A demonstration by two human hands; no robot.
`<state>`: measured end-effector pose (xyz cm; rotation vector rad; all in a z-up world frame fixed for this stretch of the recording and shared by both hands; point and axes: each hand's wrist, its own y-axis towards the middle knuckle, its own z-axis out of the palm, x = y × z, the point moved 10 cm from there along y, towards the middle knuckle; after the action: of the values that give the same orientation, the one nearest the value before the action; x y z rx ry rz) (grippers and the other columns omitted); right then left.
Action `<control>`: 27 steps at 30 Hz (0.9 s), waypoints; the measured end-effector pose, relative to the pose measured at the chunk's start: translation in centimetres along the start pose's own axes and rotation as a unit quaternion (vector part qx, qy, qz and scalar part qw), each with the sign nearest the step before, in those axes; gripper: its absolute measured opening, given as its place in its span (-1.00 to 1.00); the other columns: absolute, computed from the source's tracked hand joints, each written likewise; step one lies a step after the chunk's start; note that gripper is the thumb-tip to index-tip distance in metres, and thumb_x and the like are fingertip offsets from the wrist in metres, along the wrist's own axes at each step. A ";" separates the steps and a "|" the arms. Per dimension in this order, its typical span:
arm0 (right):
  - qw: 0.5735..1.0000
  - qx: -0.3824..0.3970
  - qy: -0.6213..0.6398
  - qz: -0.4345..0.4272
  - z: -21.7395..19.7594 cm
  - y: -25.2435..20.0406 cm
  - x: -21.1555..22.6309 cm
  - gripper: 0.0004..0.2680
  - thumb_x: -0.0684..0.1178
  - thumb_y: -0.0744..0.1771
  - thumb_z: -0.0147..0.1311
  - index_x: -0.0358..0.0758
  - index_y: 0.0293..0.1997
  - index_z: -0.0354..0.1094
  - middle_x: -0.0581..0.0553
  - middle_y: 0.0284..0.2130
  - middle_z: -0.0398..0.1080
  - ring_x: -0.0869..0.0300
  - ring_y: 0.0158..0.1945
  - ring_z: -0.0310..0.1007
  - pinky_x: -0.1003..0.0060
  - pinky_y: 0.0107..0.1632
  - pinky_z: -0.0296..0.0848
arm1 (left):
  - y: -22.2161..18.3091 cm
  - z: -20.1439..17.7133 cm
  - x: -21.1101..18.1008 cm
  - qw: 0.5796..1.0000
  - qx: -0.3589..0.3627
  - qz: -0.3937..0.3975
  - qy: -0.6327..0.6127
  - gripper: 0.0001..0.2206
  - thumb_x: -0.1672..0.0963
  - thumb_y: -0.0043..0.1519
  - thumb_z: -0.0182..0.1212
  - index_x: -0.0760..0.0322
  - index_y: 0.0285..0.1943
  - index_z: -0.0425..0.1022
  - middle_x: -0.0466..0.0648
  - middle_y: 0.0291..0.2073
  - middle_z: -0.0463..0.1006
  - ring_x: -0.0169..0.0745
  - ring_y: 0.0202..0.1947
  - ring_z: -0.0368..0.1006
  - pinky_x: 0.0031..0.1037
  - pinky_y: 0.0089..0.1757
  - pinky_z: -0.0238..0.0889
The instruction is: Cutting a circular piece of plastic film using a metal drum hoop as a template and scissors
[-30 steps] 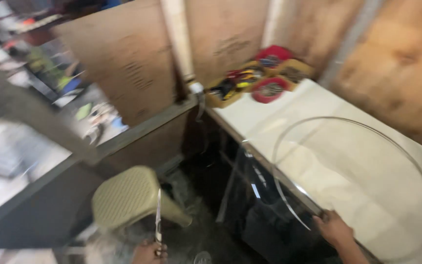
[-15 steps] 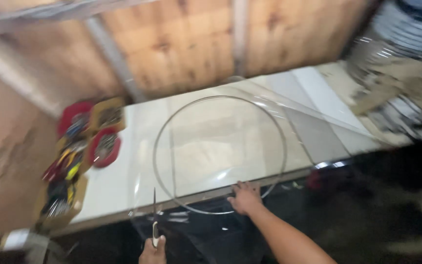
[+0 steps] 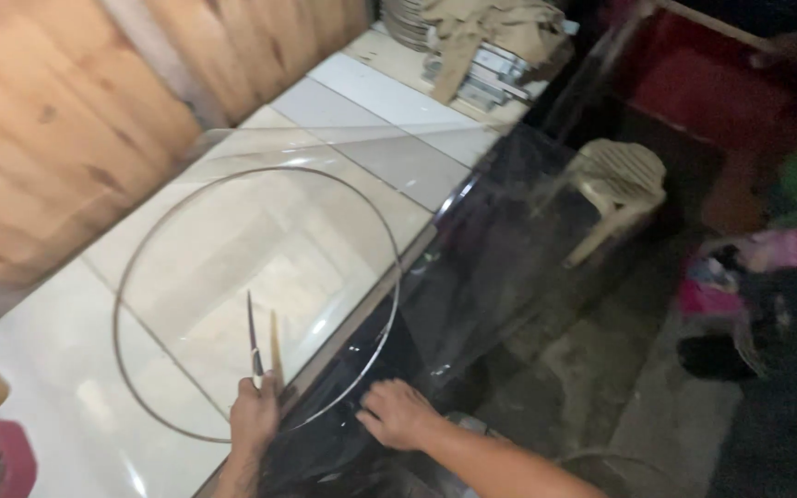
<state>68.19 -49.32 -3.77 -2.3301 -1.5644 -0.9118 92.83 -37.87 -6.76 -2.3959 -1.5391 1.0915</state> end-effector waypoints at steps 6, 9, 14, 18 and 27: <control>0.853 0.308 0.016 0.421 6.4 -21.4 -13.9 -0.68 0.25 0.39 -0.03 -0.18 -0.02 0.48 -0.29 -0.06 0.49 -0.17 0.04 0.49 -0.09 0.05 0.45 | 0.7 0.3 0.1 0.999 0.003 -0.020 0.046 -0.40 -0.17 0.39 -0.18 0.49 0.05 0.37 0.55 -0.03 0.56 0.68 0.04 0.43 0.16 0.01 0.22; 0.749 0.256 -0.001 0.612 8.7 -34.6 -23.0 -0.81 -0.06 0.35 -0.04 -0.04 -0.07 0.56 -0.02 -0.20 0.57 0.12 -0.11 0.60 0.22 -0.08 0.56 | -0.6 -0.6 -0.9 0.998 0.013 -0.037 0.048 -0.40 -0.15 0.37 -0.17 0.52 0.11 0.40 0.55 0.06 0.53 0.64 0.10 0.41 0.12 0.06 0.19; 0.711 0.458 -0.126 0.518 11.4 -45.2 -29.8 -0.62 0.03 0.43 -0.42 -0.28 0.17 0.42 -0.27 0.19 0.36 -0.05 0.23 0.40 0.07 0.18 0.46 | 0.5 -0.1 0.2 0.997 -0.003 0.016 0.074 -0.43 -0.14 0.41 -0.16 0.52 0.01 0.37 0.61 -0.07 0.55 0.73 0.04 0.40 0.17 0.01 0.19; 0.689 0.242 -0.045 0.681 7.3 -44.5 -27.2 -0.65 0.22 0.36 -0.06 -0.19 0.01 0.54 -0.18 0.06 0.52 -0.06 0.14 0.54 0.15 0.12 0.50 | 0.5 0.2 0.3 0.996 0.000 0.030 0.080 -0.44 -0.15 0.41 -0.16 0.50 -0.02 0.36 0.62 -0.07 0.55 0.74 0.04 0.39 0.20 -0.01 0.18; 0.776 0.264 0.002 0.572 13.3 -29.3 -22.5 -0.63 0.34 0.37 -0.10 -0.06 0.07 0.48 -0.16 0.09 0.45 -0.08 0.16 0.47 0.07 0.18 0.45 | 1.1 0.1 0.8 0.994 0.010 0.037 0.101 -0.42 -0.15 0.41 -0.18 0.51 -0.02 0.36 0.63 -0.07 0.54 0.74 0.06 0.39 0.17 0.01 0.18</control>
<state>41.52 -47.92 -32.58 -2.1826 -0.1016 -0.1151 93.78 -37.79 -7.76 -2.4807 -1.3777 0.8404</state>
